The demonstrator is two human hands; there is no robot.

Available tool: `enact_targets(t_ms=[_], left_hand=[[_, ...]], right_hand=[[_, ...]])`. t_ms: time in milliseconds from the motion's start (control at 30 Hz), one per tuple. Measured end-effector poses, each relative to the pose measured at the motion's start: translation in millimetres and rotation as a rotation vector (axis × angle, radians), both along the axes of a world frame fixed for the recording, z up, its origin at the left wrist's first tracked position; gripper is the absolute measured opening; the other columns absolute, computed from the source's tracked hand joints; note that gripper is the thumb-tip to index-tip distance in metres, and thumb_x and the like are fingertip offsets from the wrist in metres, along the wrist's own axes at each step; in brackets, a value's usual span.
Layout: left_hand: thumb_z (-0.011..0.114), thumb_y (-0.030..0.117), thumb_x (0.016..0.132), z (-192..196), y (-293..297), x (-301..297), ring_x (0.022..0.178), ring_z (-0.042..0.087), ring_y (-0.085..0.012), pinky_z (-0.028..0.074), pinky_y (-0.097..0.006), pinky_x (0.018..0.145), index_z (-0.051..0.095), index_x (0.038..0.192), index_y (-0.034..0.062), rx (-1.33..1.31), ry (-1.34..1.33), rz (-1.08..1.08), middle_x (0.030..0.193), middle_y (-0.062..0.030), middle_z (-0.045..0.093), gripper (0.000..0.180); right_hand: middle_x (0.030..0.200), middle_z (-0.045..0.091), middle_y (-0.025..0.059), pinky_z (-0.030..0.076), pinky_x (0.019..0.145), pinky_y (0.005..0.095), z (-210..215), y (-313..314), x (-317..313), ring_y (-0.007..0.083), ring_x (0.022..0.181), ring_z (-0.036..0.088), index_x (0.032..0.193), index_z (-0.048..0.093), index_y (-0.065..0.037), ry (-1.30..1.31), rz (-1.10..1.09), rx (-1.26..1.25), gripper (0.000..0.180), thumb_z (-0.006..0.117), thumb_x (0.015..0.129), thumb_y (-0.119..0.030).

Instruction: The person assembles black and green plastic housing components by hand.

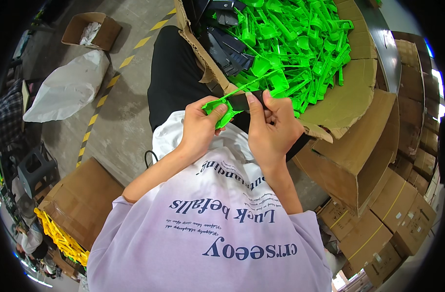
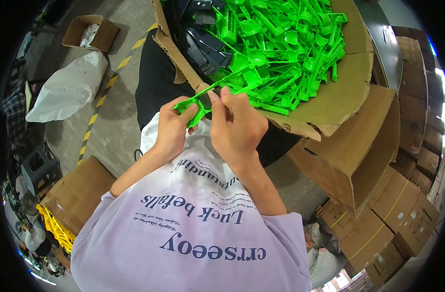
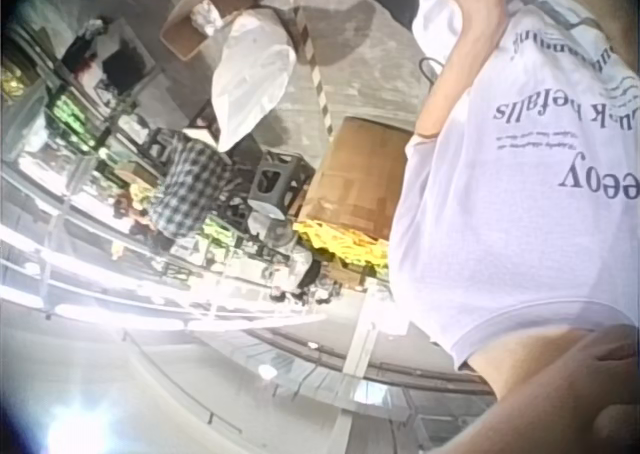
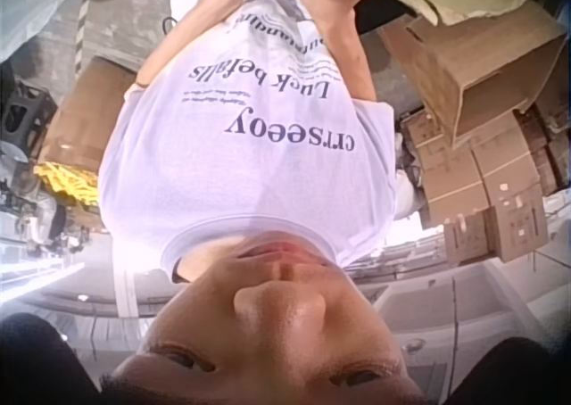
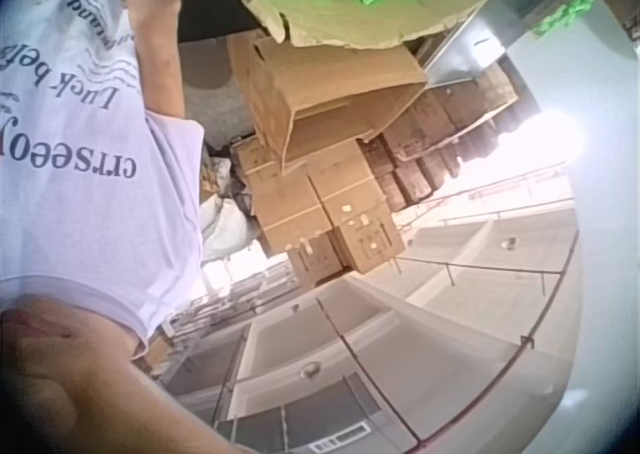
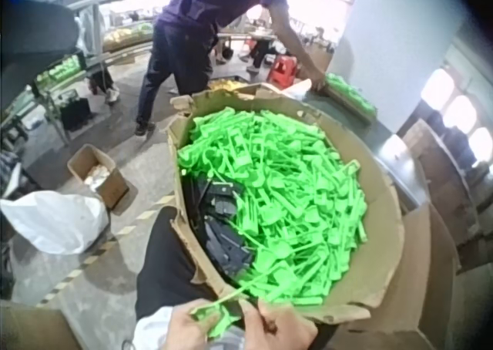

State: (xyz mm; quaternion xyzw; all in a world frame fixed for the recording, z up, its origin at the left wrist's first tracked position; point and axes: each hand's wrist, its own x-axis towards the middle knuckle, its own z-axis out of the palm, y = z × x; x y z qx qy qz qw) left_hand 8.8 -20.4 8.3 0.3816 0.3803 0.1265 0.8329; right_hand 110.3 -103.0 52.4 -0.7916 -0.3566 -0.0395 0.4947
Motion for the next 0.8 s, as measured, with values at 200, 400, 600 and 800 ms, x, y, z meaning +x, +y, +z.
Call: enact_targets(t_ms=[200,400,600,800], left_hand=[[0.058,0.009,0.090,-6.0,-1.2,-1.7,0.052,0.050,-0.0090,0.037,-0.022,0.044,0.061,0.086,0.0012,-0.014,-0.003,0.001,0.068,-0.0081,0.063,0.009],[0.059,0.010,0.090,-0.1,0.2,0.0,0.049,0.050,-0.0084,0.036,-0.020,0.043,0.060,0.085,0.0022,-0.050,-0.100,0.052,0.067,-0.0080,0.062,0.009],[0.059,0.013,0.090,-0.3,4.5,3.3,0.048,0.048,-0.0084,0.034,-0.020,0.041,0.061,0.085,0.0031,-0.037,-0.021,0.027,0.067,-0.0075,0.062,0.011],[0.060,0.013,0.088,3.2,17.5,0.3,0.049,0.050,-0.0078,0.034,-0.020,0.041,0.062,0.083,0.0039,0.051,-0.051,-0.088,0.066,-0.0064,0.062,0.010]], right_hand=[[0.060,0.056,-0.0005,0.034,0.042,0.0181,4.6,2.8,14.6,-0.0010,0.050,0.045,0.077,0.051,-0.001,0.480,-0.103,0.000,0.019,0.069,0.080,0.002],[0.063,0.058,0.0037,0.030,0.037,0.0184,0.7,-1.9,25.0,0.0007,0.043,0.041,0.080,0.047,-0.002,0.636,0.016,0.149,0.022,0.069,0.082,0.000],[0.071,0.061,0.0045,0.034,0.044,0.0178,1.9,-7.1,28.9,0.0016,0.051,0.045,0.079,0.050,0.001,0.491,-0.004,0.087,0.017,0.067,0.082,0.001],[0.091,0.059,0.0084,0.046,0.052,0.0352,41.3,-0.7,56.5,0.0248,0.069,0.059,0.081,0.063,0.000,-0.147,-0.051,-0.395,0.023,0.078,0.070,-0.013]])
